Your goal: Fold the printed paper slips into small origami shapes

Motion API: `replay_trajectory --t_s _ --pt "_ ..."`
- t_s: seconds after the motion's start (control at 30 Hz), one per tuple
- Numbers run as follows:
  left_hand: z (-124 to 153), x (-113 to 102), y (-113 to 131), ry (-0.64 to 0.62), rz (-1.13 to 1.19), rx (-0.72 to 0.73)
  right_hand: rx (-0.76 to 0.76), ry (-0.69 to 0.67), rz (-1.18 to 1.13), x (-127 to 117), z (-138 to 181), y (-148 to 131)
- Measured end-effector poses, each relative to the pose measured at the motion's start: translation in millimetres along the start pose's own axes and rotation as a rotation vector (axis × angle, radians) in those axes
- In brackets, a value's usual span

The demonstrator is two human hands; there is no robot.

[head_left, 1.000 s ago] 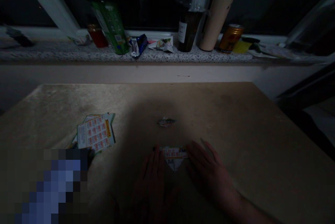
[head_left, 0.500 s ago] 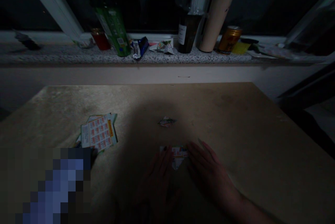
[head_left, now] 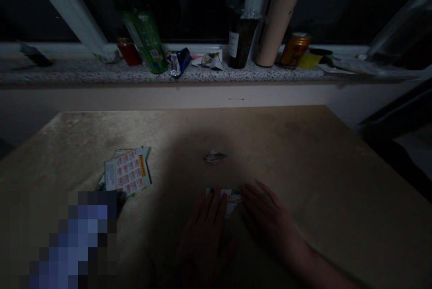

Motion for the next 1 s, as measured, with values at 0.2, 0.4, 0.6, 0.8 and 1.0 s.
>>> replay_trajectory --t_s 0.2,0.4,0.6,0.8,1.0 --pt "-4 0 -5 0.051 0.007 0.010 0.044 0.030 -0.031 -8 -6 4" --pt "-13 -12 -12 0.119 0.088 0.030 0.029 0.069 -0.070 -11 -5 7" --pt "-15 -14 -10 0.163 0.094 0.058 0.016 -0.009 -0.092 -2 -5 9" --pt "-15 -14 -14 0.201 0.165 0.049 -0.058 -0.006 -0.037 -2 -7 4" --pt "-14 -14 -17 0.121 0.289 0.047 -0.126 0.000 -0.016 -6 -7 0"
Point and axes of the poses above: each hand's wrist, its own z-axis away from the middle knuckle, its own x-axis out of the palm, y = z × x, the point moved 9 cm from there along -z, towards the middle knuckle, and after that the axes turned 12 degrees about -z, right-handed, at the moved point
